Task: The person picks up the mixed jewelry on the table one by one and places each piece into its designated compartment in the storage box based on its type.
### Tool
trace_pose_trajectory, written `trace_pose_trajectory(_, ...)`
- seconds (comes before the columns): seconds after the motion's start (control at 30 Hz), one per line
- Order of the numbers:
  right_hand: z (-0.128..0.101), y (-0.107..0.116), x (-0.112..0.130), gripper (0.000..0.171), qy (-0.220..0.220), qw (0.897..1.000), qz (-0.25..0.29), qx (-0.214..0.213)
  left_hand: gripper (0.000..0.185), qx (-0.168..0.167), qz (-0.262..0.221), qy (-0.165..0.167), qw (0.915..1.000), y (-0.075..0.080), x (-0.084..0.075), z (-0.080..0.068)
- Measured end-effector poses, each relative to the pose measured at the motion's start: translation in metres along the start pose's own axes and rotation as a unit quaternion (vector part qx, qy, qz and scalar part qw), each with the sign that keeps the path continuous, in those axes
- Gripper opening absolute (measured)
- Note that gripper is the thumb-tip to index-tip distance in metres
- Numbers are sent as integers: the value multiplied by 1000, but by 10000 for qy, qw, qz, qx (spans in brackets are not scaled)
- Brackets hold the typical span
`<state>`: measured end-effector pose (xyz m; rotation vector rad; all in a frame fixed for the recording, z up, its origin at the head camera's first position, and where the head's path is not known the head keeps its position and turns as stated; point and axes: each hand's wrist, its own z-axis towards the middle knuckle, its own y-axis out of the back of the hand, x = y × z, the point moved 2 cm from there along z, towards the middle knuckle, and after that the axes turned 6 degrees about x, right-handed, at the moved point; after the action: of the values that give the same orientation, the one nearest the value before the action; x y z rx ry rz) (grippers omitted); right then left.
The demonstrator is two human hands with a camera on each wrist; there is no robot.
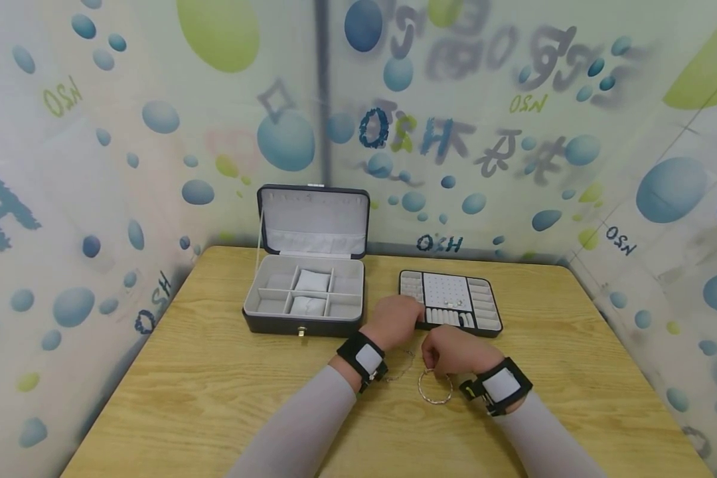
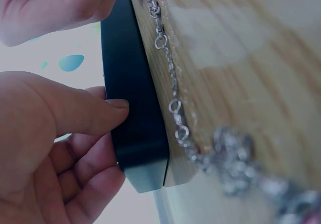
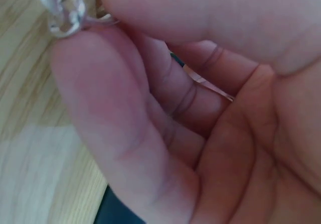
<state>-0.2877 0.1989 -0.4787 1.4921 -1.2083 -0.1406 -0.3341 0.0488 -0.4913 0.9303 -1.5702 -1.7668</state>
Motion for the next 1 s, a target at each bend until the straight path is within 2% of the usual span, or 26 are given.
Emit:
trace_pose_trajectory(0.33,-4,7,-1,25,-66,9998,-138,-157,16,-1,26,16,10000,0,0,0)
trace_pose_trajectory(0.63,-9,18,-5,20,-102,9982,-272,-530,17,5,172,68,9998,0,-2,0)
trace_pose_trajectory(1.0,-21,38,-18,20,-670,9888,-389,-1272,16,92,136,113,9998,2,-3,0)
